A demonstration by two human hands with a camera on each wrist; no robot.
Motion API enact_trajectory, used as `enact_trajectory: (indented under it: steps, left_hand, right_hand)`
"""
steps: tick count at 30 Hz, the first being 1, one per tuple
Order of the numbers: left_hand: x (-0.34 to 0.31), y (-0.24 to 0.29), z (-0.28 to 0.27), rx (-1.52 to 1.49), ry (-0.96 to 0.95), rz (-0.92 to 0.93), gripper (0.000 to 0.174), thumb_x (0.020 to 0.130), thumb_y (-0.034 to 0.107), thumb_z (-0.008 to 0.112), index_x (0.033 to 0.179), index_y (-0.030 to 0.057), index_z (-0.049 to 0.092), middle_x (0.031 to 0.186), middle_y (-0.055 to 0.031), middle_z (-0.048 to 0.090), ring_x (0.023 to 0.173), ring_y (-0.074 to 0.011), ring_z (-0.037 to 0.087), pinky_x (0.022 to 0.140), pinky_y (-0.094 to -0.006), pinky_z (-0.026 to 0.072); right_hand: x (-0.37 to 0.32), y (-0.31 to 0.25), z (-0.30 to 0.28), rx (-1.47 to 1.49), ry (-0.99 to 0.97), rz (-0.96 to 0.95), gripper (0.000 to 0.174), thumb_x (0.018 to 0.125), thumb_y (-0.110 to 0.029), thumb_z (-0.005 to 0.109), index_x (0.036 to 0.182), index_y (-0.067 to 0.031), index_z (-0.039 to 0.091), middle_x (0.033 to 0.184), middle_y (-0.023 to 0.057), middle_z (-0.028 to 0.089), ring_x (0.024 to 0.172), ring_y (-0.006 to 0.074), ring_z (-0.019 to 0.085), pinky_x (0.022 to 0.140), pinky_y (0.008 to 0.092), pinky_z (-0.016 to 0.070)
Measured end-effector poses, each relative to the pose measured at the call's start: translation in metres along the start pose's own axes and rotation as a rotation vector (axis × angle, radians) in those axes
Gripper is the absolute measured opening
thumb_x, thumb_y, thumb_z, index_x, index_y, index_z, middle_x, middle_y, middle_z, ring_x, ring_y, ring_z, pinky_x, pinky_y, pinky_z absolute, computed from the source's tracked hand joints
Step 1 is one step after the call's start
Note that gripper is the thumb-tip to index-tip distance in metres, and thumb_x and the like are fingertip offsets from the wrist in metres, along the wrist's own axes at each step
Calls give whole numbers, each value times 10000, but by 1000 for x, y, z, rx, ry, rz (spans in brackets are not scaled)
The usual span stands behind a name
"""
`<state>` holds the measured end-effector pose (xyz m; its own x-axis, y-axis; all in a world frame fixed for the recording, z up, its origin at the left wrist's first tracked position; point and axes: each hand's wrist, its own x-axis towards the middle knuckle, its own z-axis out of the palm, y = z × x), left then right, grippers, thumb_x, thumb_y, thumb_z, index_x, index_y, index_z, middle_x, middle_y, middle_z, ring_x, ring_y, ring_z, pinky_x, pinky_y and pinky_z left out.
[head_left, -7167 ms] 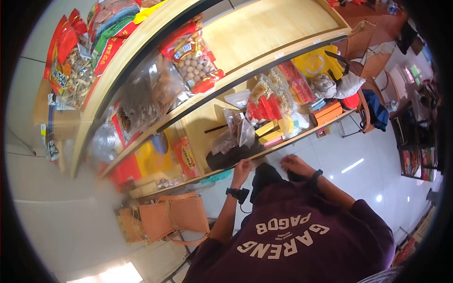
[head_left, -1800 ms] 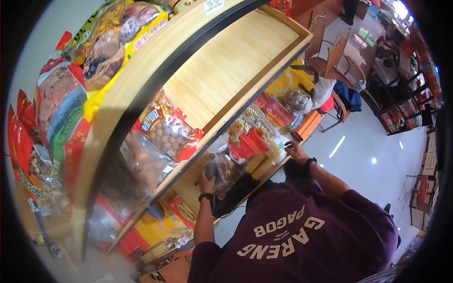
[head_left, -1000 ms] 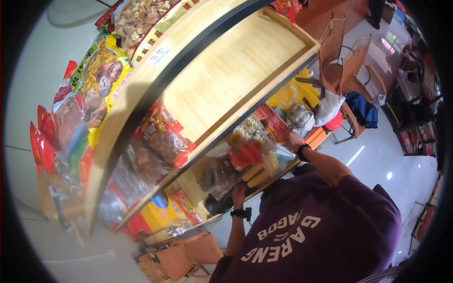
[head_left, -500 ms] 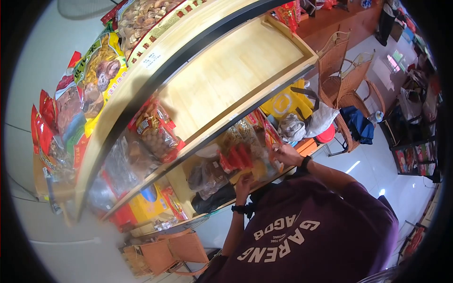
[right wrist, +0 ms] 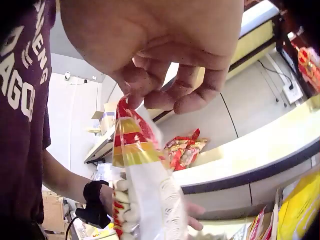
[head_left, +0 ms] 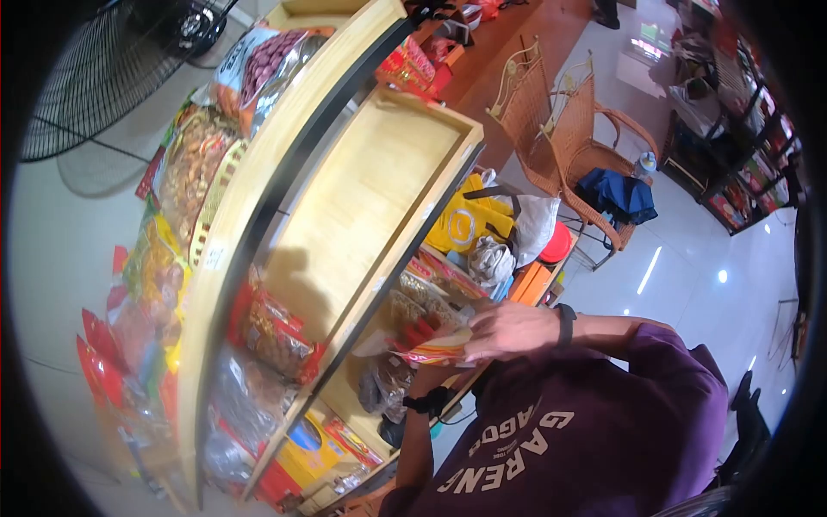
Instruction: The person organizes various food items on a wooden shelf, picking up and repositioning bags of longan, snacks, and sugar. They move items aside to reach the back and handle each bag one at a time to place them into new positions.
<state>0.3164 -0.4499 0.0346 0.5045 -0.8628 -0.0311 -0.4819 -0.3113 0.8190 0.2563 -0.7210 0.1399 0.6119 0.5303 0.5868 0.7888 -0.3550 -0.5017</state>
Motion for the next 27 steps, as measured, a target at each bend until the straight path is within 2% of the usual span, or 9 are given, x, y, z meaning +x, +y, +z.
enact_trajectory:
  steps: [3, 7, 11, 12, 13, 15, 19, 23, 27]
  left_hand:
    - [0, 16, -1, -244, -58, -84, 351, 913, 311, 757, 1187, 115, 658, 1138, -103, 688, 1095, -232, 641, 958, -381, 502]
    - [24, 78, 7, -190, -34, -143, 391, 909, 274, 769, 1230, 82, 657, 1146, -73, 710, 1045, -198, 671, 889, -354, 536]
    - [54, 76, -2, -466, 43, -261, 507, 831, 167, 837, 1277, 44, 631, 1224, -72, 691, 1083, -168, 661, 922, -345, 541]
    - [63, 75, -10, -622, 52, -337, 558, 793, 120, 867, 1284, 28, 620, 1240, -77, 682, 1103, -165, 652, 951, -343, 537]
    - [64, 73, -18, -781, 64, -419, 612, 756, 74, 898, 1291, 11, 609, 1256, -81, 674, 1124, -163, 643, 980, -341, 533]
    - [81, 46, -41, -302, 174, -271, 535, 735, 28, 900, 1210, -31, 662, 1161, -81, 727, 1011, -141, 688, 897, -311, 572]
    - [151, 80, -95, -282, 384, -209, 469, 755, -1, 875, 1181, -34, 680, 1143, -98, 727, 976, -142, 689, 864, -300, 579]
    - [237, 66, -126, -346, 605, 32, 456, 754, -56, 846, 1181, -26, 687, 1134, -96, 727, 968, -154, 696, 824, -294, 584]
    - [303, 43, -140, -289, 634, -2, 384, 754, 0, 863, 1105, -23, 709, 1052, -85, 754, 909, -142, 711, 835, -291, 561]
  right_hand:
    - [-4, -7, -14, 79, -60, 112, 267, 1052, -323, 486, 1007, -83, 594, 861, 157, 601, 928, 341, 603, 822, 446, 520]
    - [-18, 4, -20, 41, -16, 162, 282, 1063, -312, 463, 1010, -71, 600, 871, 138, 603, 930, 331, 596, 810, 442, 522]
    - [-27, 21, -21, 103, 314, 255, 222, 1009, -293, 604, 1099, -92, 631, 760, 107, 569, 746, 290, 585, 726, 402, 520]
    - [-27, 19, -26, 342, 306, 619, 229, 953, -250, 712, 1112, -99, 645, 673, 67, 478, 656, 167, 546, 653, 303, 478]
    - [-31, 33, -12, 526, 581, 664, 303, 940, -217, 746, 1170, -91, 595, 698, 13, 434, 691, 56, 502, 632, 230, 419]
    - [-32, 55, 10, 707, 980, 728, 396, 952, -214, 742, 1253, -92, 516, 787, -32, 452, 766, 33, 502, 654, 228, 426]
    - [-30, 74, 20, 753, 986, 747, 383, 987, -198, 696, 1270, -79, 468, 914, -30, 511, 856, 65, 520, 716, 240, 451]
    - [-53, 92, 57, 811, 623, 743, 286, 1014, -148, 636, 1236, -62, 478, 969, 2, 550, 844, 113, 575, 817, 292, 501]
    - [-71, 63, 94, 872, 426, 762, 197, 1004, -121, 635, 1170, -60, 548, 1002, 13, 568, 945, 131, 577, 897, 295, 485]
